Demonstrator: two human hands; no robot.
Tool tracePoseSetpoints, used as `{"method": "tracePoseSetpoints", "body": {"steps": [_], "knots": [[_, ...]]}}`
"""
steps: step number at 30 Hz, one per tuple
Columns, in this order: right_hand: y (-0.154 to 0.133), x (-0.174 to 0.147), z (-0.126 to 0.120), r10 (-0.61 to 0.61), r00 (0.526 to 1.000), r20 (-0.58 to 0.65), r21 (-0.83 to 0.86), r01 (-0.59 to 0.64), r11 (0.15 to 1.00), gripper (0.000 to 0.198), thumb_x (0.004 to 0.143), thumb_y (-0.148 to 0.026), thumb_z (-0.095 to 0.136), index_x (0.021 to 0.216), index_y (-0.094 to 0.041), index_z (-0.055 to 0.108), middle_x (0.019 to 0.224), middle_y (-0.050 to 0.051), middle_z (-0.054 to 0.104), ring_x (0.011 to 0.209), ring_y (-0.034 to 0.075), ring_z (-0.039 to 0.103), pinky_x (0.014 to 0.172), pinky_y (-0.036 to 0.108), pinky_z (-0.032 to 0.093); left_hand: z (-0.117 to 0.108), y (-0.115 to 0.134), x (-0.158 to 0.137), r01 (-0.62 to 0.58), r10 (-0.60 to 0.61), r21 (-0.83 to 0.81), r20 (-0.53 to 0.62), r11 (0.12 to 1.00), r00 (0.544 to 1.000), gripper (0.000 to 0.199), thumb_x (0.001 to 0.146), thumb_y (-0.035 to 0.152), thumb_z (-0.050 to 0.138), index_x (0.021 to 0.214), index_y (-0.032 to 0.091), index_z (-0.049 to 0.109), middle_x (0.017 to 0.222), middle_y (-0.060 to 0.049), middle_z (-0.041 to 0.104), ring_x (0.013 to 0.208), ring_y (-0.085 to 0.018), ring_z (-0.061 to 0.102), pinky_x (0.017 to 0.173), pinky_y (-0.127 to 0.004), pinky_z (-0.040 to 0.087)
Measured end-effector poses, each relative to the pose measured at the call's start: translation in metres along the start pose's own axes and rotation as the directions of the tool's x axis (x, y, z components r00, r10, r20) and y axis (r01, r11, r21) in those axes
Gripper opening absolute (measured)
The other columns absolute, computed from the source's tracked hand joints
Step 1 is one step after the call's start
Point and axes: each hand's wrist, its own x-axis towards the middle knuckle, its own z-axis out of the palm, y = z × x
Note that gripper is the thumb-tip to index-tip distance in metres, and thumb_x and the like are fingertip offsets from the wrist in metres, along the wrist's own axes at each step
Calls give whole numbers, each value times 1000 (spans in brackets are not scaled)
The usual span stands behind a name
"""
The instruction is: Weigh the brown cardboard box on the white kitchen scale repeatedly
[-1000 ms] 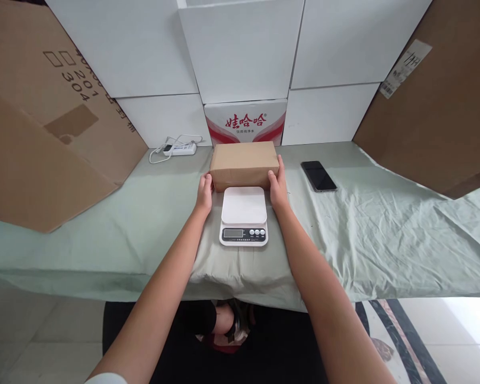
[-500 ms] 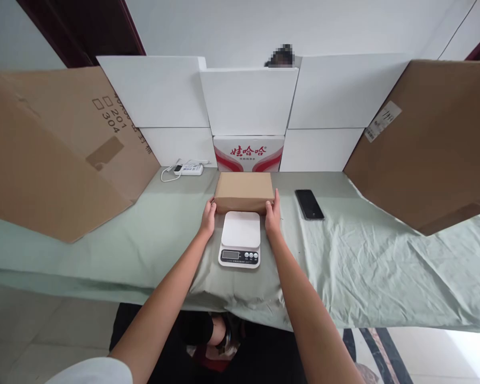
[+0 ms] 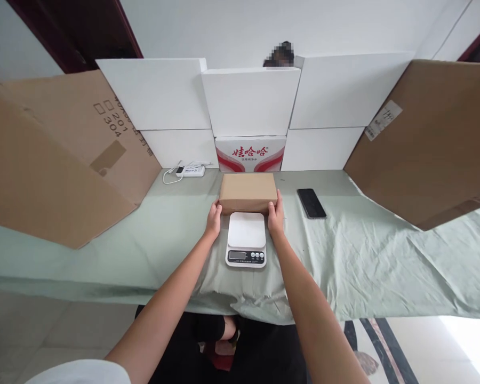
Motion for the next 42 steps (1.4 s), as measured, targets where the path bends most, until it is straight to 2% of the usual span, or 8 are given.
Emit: {"method": "tracePoseSetpoints", "body": {"steps": [6,13,22,27,33,42], "knots": [[-9,-5,3,-11,999,-40,-85,8,996,86,100,-75,56,167,-23,62,181,18,62,171,39,55,153,62,31,-1,2,-2,34,-33,-7,24,999,999,80,106,80,58,163,25,62,176,-18,66,171,-39,58,146,-57,44],[-8,-3,3,-23,998,-54,-94,18,995,89,98,-83,57,163,-22,65,172,18,71,173,40,52,152,63,33,2,-3,-2,29,-27,-41,43,999,999,77,107,75,59,165,26,60,180,-16,64,172,-39,57,147,-58,41],[-7,-1,3,-28,999,-30,-87,25,996,90,99,-81,55,169,-25,59,181,14,62,176,37,50,153,63,31,5,-5,2,35,-34,-64,9,997,999,73,109,68,61,165,22,61,176,-19,66,170,-40,60,146,-57,42],[-6,1,3,-29,999,-15,-57,28,998,94,99,-80,55,171,-20,58,182,19,60,176,40,49,152,66,32,8,-4,5,50,-50,-45,-16,998,999,69,110,64,63,164,21,63,172,-19,70,166,-39,62,144,-57,44],[-3,4,6,-44,999,-23,-4,43,999,98,95,-86,58,168,-22,61,182,17,60,175,39,49,153,62,30,7,-5,9,0,0,22,-12,1000,1000,65,112,64,60,163,22,64,168,-16,73,163,-36,66,140,-51,49],[-3,5,9,-58,998,-6,54,58,997,97,95,-88,57,165,-22,63,179,19,63,167,39,57,150,61,36,7,-2,17,21,-15,109,-57,994,998,55,113,47,60,161,21,66,162,-15,78,157,-35,71,136,-50,53]]}}
